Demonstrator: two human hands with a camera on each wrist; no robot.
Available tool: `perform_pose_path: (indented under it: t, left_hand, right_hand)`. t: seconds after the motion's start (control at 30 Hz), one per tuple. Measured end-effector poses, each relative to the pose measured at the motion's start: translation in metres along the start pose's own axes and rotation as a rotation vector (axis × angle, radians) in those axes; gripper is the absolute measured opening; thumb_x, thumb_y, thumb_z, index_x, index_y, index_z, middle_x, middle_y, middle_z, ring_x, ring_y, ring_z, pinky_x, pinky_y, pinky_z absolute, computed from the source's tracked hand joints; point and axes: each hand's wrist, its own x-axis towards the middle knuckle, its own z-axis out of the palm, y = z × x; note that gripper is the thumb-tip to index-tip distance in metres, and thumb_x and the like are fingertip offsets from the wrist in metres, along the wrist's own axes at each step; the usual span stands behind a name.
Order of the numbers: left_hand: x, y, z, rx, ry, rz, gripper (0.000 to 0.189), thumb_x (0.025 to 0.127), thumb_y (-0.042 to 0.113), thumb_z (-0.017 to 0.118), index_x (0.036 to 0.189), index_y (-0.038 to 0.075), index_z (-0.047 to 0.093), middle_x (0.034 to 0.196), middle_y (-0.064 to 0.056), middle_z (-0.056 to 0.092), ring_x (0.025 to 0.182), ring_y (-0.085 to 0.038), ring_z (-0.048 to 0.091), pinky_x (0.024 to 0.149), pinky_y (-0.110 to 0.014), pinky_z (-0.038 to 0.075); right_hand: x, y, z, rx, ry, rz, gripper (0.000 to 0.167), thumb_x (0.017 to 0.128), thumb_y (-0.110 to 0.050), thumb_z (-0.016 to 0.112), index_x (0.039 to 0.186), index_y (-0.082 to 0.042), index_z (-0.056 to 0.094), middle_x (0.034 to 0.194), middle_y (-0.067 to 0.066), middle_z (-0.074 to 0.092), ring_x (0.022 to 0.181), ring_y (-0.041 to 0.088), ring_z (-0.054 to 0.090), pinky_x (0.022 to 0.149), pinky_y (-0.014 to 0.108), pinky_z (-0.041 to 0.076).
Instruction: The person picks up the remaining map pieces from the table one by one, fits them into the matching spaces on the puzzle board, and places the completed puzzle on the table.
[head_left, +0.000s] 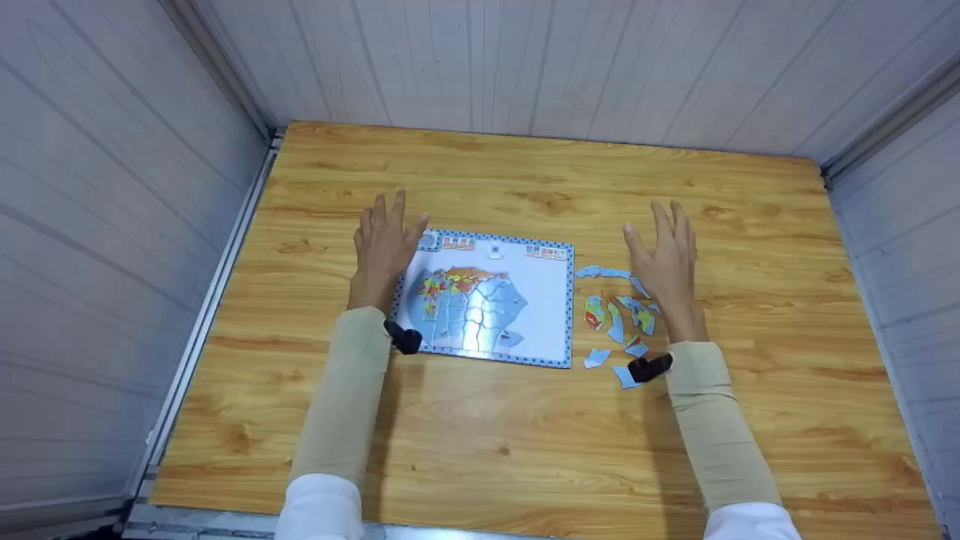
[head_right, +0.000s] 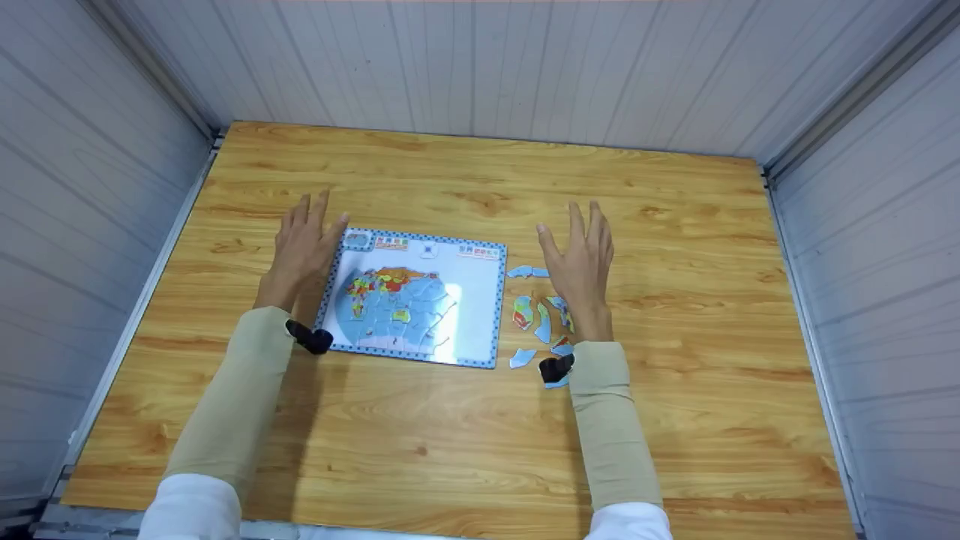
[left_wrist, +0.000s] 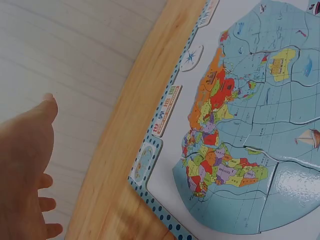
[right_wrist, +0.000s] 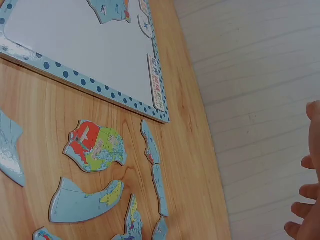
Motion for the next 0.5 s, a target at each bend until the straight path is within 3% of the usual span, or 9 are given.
perform_pose_path:
  t: [0.23, 0.5]
  left_hand:
    - [-0.003, -0.005, -0.002, -0.094, -0.067, -0.079, 0.076, 0.095, 0.063, 0.032, 0.154, 0.02, 0.013, 0.157, -0.016, 0.018, 0.145, -0.037, 0.013, 0.114, -0.057, 0.016]
    - [-0.011, -0.014, -0.004, -0.175, -0.19, -0.225, 0.071, 0.098, 0.053, 0.037, 0.152, 0.012, 0.018, 0.157, -0.015, 0.015, 0.144, -0.032, 0.017, 0.114, -0.052, 0.022]
  right_hand:
    - [-0.003, 0.003, -0.001, 0.261, 0.023, -0.056, 0.059, 0.095, -0.043, 0.052, 0.141, -0.008, 0.041, 0.147, 0.011, 0.032, 0.138, 0.03, 0.027, 0.111, 0.052, 0.023]
    - [-0.01, 0.003, -0.008, 0.419, 0.046, -0.005, 0.041, 0.099, -0.028, 0.049, 0.134, -0.005, 0.048, 0.134, 0.012, 0.046, 0.123, 0.024, 0.043, 0.104, 0.043, 0.033]
